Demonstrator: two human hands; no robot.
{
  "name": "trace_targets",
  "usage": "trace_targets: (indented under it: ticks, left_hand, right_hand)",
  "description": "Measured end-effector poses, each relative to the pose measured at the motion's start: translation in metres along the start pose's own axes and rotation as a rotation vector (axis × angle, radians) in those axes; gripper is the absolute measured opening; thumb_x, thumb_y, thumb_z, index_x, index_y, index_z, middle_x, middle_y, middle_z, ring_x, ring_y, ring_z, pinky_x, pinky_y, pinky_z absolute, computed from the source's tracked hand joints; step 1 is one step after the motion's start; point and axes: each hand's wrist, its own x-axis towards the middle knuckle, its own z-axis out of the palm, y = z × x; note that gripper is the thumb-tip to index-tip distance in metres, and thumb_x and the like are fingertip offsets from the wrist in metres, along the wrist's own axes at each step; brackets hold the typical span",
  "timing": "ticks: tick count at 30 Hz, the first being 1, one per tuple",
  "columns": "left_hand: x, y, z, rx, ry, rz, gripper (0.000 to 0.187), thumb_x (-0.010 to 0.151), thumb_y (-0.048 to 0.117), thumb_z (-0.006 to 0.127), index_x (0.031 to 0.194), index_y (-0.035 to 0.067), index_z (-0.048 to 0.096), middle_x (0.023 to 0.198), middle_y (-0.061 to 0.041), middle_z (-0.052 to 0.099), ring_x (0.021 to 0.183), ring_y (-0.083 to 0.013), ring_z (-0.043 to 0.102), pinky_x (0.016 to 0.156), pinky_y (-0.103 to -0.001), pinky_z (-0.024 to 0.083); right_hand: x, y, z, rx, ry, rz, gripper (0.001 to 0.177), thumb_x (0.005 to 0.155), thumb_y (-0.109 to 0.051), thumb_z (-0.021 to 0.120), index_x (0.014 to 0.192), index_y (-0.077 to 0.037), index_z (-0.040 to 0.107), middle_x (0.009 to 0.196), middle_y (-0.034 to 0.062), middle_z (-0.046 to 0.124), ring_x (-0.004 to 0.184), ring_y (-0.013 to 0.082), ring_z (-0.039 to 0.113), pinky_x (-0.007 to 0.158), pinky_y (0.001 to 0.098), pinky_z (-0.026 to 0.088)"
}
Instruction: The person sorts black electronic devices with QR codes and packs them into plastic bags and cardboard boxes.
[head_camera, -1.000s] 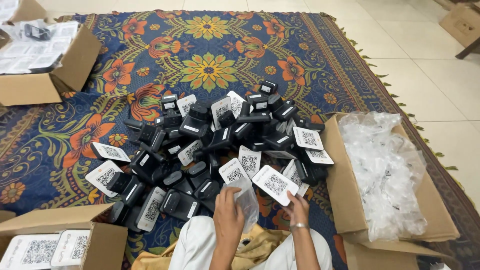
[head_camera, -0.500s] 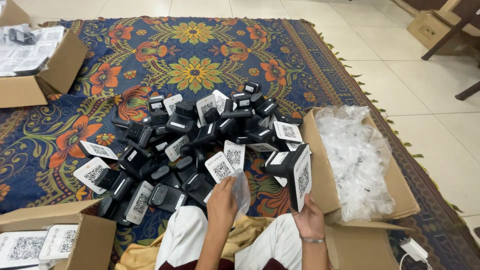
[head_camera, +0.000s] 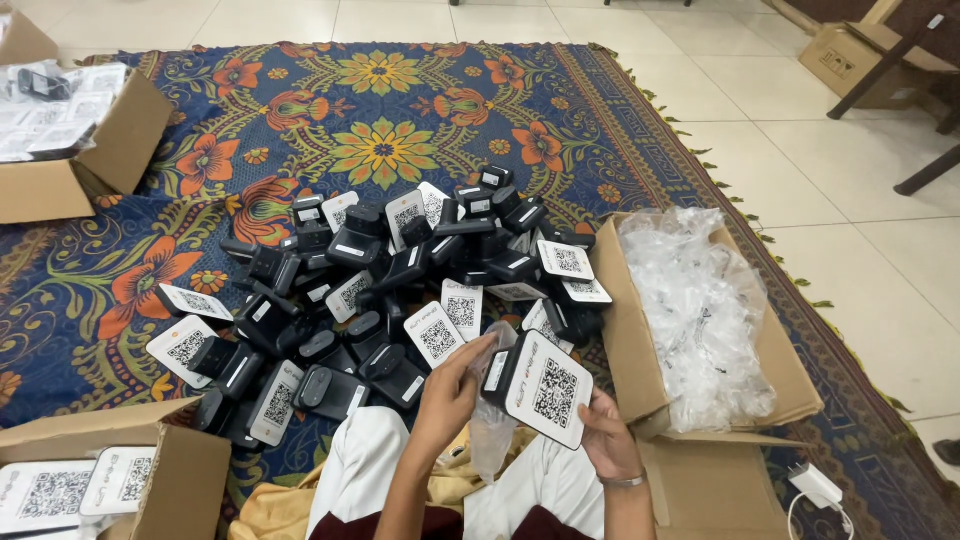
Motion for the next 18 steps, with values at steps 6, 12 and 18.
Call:
trace_targets:
  ticks: [6, 12, 18]
  left_hand:
    - [-0.002, 0.013, -0.001, 0.007, -0.052, -0.108, 0.061, 0.085, -0.011, 0.046, 0.138, 0.015, 0.062, 0.142, -0.007, 0.066, 0.100, -0.0286, 0.071, 0.086, -0.036, 0.055]
    - [-0.007, -0.014, 0.010, 0.217, 0.004, 0.100, 0.065, 0.080, -0.016, 0.049, 0.137, 0.010, 0.064, 0.140, -0.012, 0.064, 0.113, -0.0334, 0.068, 0.091, -0.042, 0.053]
    - [-0.008, -0.044, 0.047, 0.485, -0.124, 0.089, 0.076, 0.069, -0.019, 0.050, 0.140, 0.006, 0.057, 0.145, -0.009, 0.059, 0.103, -0.0364, 0.067, 0.088, -0.044, 0.054]
  right_hand:
    - [-0.007, -0.009, 0.021, -0.272, 0.063, 0.106, 0.053, 0.088, -0.014, 0.073, 0.135, 0.004, 0.057, 0.117, 0.0129, 0.074, 0.099, 0.0171, 0.072, 0.086, 0.0329, 0.057]
    - [-0.004, -0.006, 0.024, -0.448, 0.179, 0.159, 0.052, 0.087, -0.019, 0.074, 0.134, 0.001, 0.062, 0.107, 0.0117, 0.077, 0.088, 0.0162, 0.073, 0.075, 0.0334, 0.059]
    - [-0.001, -0.008, 0.067, -0.592, 0.203, 0.224, 0.053, 0.084, -0.021, 0.075, 0.132, -0.004, 0.062, 0.104, 0.0113, 0.080, 0.086, 0.0170, 0.076, 0.073, 0.0338, 0.063]
